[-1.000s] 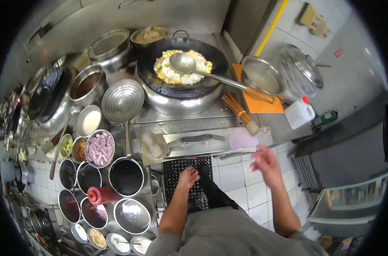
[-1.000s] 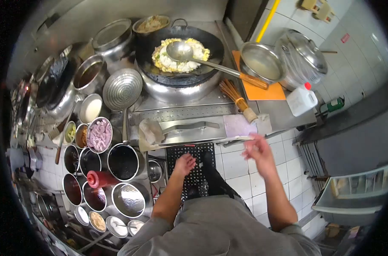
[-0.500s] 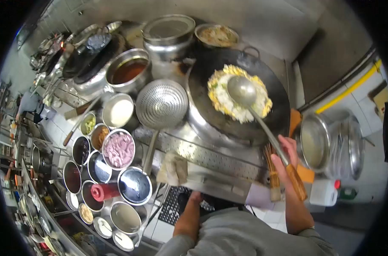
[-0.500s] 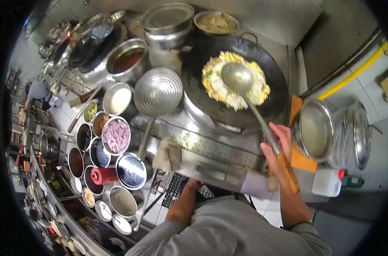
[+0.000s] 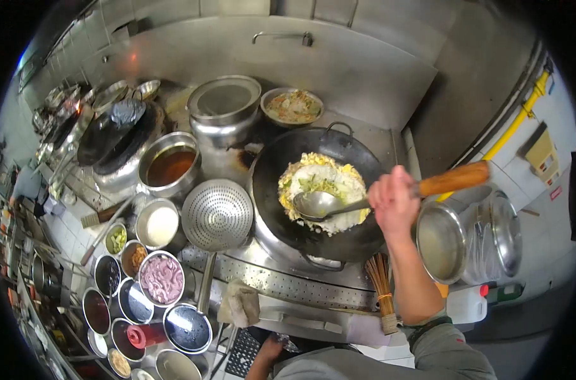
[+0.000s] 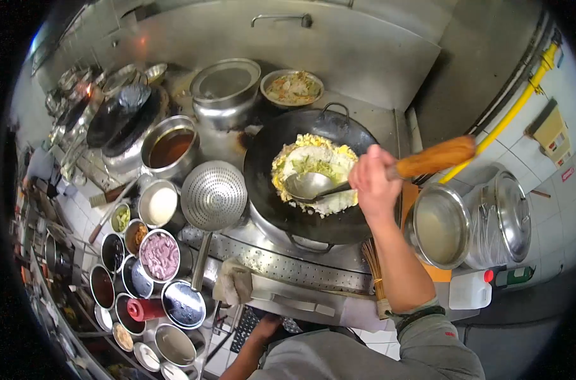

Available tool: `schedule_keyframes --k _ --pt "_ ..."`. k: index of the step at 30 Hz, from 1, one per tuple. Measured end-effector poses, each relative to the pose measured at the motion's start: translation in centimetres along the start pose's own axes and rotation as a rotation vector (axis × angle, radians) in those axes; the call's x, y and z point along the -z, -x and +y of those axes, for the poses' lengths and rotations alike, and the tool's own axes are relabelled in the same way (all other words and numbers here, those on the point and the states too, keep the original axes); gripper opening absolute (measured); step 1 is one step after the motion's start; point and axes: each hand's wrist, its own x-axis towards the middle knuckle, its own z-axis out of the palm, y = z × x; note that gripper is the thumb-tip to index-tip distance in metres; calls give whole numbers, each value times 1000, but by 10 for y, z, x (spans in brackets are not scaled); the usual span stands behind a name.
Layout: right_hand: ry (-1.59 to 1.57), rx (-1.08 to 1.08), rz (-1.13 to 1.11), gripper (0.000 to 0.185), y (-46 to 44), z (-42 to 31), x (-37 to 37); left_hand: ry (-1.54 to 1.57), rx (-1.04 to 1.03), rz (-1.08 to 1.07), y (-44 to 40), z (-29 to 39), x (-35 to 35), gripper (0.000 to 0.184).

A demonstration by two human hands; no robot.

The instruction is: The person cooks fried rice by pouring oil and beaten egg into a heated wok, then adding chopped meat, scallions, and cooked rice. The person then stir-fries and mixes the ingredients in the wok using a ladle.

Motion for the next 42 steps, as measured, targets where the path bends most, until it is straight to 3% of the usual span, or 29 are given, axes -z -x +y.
schedule_keyframes --k 1,3,5,7,8,10,11,15,19,24,27,32,36,39,40,42 --pt "13 -15 21 39 -12 7 9 -200 184 -117 47 47 22 52" --pt "23 -58 81 40 -35 -9 21 -339 14 -106 108 112 45 45" --pt "-13 -92 61 43 -43 -49 34 -314 -162 75 140 203 52 44" --pt "-1 -71 36 42 -34 -44 52 -444 -710 389 129 278 49 51" --pt "-50 -79 75 41 -30 -18 63 -667 -905 604 119 319 44 60" --pt "-56 -169 222 39 -48 -8 53 -718 -995 586 71 369 34 47" --pt "-20 -164 235 39 -65 -14 50 -713 -1024 522 43 367 32 37" --pt "30 -258 240 38 -81 -73 35 -664 -1075 528 61 366 31 26" --pt "51 -255 285 37 -66 -39 26 -561 -1050 583 69 385 21 24" --pt "-24 -25 222 37 -54 -52 32 -672 -1094 516 63 289 24 25" --pt "-61 -50 162 42 -55 -61 46 -622 -1093 484 93 316 26 24" --pt "42 -81 16 44 -51 -92 17 -662 -1090 565 42 366 43 24" --pt "-41 95 -77 40 -47 -88 14 -722 -1016 550 29 366 40 24" --pt "2 -32 115 33 -39 12 27 -743 -1054 598 38 372 41 26" --pt "-58 -36 -48 33 -47 26 34 -744 -1062 607 44 375 40 27" --pt "-80 -251 31 36 -79 10 23 -740 -1075 631 61 383 40 29"
